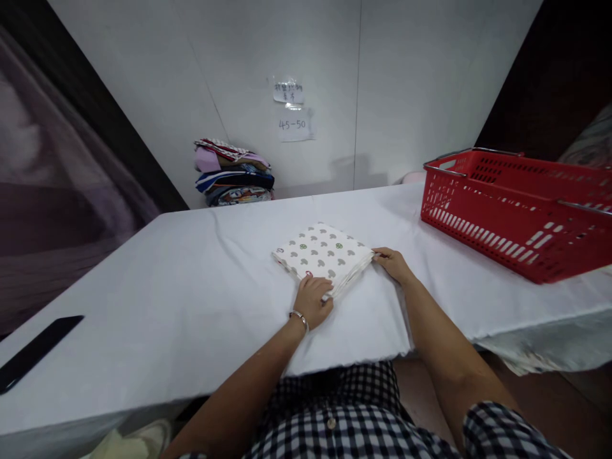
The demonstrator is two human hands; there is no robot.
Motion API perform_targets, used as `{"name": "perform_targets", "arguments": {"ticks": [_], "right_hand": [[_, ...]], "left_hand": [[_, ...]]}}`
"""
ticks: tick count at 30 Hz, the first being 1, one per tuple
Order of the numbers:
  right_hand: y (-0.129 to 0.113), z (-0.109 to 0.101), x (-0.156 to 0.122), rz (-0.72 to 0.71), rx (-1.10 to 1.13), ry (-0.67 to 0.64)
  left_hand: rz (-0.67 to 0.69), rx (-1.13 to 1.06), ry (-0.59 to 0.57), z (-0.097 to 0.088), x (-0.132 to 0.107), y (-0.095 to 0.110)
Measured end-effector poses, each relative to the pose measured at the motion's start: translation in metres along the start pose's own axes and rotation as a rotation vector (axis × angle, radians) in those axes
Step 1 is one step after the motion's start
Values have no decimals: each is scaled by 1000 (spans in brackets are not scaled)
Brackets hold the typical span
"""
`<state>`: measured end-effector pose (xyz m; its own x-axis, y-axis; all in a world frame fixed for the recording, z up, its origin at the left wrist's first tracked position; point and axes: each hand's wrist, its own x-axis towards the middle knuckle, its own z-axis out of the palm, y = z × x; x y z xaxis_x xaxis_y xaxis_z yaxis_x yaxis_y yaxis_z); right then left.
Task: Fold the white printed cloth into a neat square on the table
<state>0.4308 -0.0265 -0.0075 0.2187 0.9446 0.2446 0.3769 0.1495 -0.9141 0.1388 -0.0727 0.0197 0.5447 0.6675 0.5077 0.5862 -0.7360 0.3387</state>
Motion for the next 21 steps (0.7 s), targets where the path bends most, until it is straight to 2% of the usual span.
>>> {"name": "perform_targets", "arguments": {"ticks": [12,21], "right_hand": [[8,11,11,-59,-113,135],[11,12,8,-88,-131,82]], "left_hand": [[-23,-6,-11,-1,1,2],[3,5,-1,-1,0,1]]}}
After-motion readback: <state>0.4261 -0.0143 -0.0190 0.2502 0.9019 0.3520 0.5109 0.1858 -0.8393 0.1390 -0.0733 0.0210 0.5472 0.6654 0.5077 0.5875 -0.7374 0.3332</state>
